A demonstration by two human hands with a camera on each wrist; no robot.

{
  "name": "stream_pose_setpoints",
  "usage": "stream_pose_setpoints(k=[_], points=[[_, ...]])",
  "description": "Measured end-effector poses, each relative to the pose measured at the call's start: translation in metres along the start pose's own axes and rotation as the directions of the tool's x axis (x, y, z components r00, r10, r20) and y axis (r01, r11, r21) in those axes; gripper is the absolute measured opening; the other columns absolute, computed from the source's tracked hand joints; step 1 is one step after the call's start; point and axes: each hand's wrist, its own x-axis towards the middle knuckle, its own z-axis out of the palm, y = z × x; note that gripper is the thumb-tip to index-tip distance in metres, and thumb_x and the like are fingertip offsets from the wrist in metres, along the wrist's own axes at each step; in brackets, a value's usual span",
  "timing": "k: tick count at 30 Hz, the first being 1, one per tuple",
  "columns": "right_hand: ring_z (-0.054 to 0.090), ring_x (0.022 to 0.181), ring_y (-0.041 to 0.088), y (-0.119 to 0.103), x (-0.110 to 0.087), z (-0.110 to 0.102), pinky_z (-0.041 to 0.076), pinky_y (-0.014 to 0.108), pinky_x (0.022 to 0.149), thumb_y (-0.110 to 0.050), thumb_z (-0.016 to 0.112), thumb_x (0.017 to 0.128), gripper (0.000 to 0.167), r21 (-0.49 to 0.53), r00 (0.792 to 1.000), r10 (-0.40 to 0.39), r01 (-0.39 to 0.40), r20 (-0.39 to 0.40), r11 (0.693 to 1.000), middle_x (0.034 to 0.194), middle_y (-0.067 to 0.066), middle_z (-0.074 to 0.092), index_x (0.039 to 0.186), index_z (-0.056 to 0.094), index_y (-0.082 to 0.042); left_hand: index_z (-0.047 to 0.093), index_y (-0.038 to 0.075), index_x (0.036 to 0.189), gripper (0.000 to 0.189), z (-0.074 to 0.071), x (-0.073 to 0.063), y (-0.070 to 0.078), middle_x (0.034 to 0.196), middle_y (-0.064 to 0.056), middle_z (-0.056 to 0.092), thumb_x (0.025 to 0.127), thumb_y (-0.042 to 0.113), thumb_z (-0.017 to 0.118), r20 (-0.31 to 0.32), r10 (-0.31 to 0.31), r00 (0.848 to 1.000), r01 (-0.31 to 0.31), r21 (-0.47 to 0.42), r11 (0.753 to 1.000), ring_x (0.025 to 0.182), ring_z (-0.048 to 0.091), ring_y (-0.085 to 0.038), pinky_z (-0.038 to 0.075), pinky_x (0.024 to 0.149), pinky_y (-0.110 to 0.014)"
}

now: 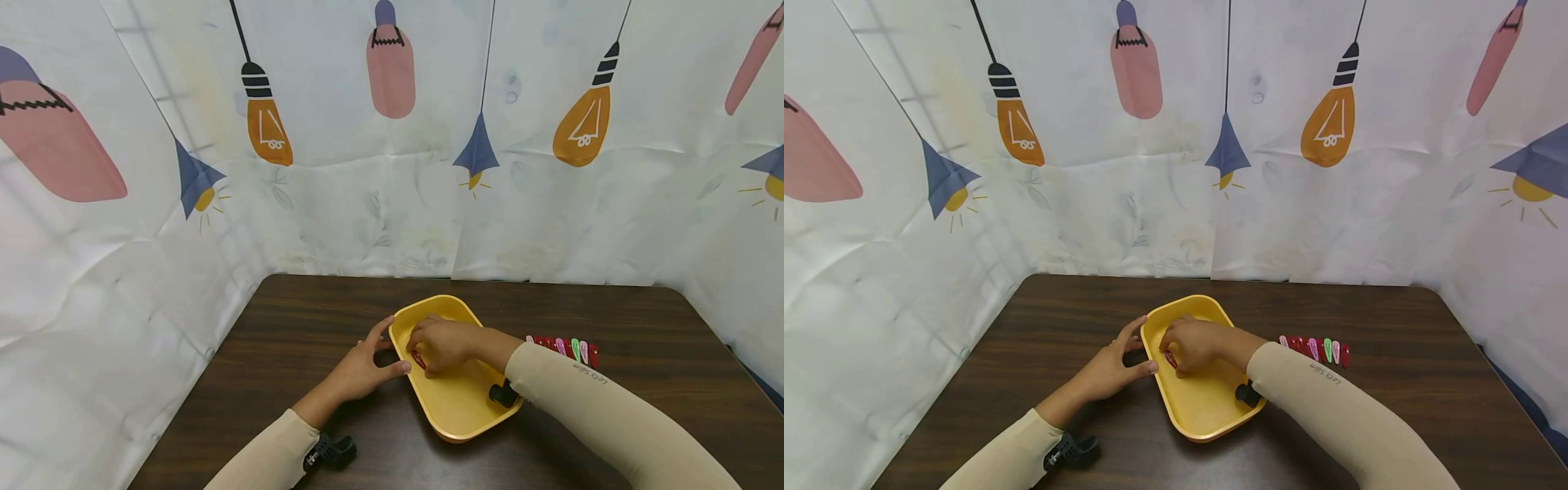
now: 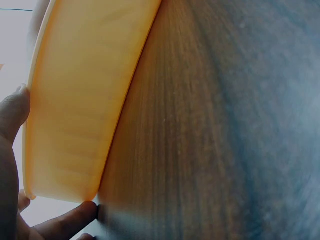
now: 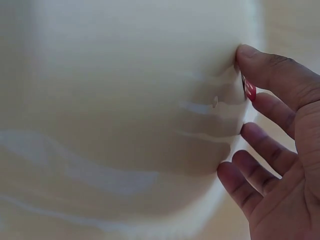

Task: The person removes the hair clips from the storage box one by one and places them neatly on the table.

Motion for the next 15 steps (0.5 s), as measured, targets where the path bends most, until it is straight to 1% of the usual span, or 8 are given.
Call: stream_pose_setpoints(k=[7,15], points=[[0.048,0.129,0.026,0.0006,0.0005,0.0000,0.039,0.042,0.110,-0.026,0.088,0.081,0.043,0.004,1.000,-0.008,0.008,-0.009,1.000,0.132,0.000,0.061,0.121,0.074,-0.019,0.020,0.040,0.163,0.094,-0.0006,0.0002,0.0013,0.137,-0.004,0.065,0.088,0.065,0.071,0.002,-0.006,1.000,0.006,0.003,1.000,0.141,0.039,-0.049,0.029,0.108,-0.071],[0.049,0.128,0.026,0.0018,0.0011,0.0011,0.040,0.040,0.110,-0.025,0.087,0.081,0.042,-0.001,1.000,-0.016,0.016,-0.014,1.000,0.131,0.000,0.061,0.120,0.075,-0.019,0.019,0.040,0.163,0.095,-0.0002,-0.0003,0.0013,0.138,-0.003,0.064,0.088,0.065,0.071,0.007,-0.012,1.000,0.012,-0.001,1.000,0.141,0.039,-0.048,0.028,0.109,-0.072]])
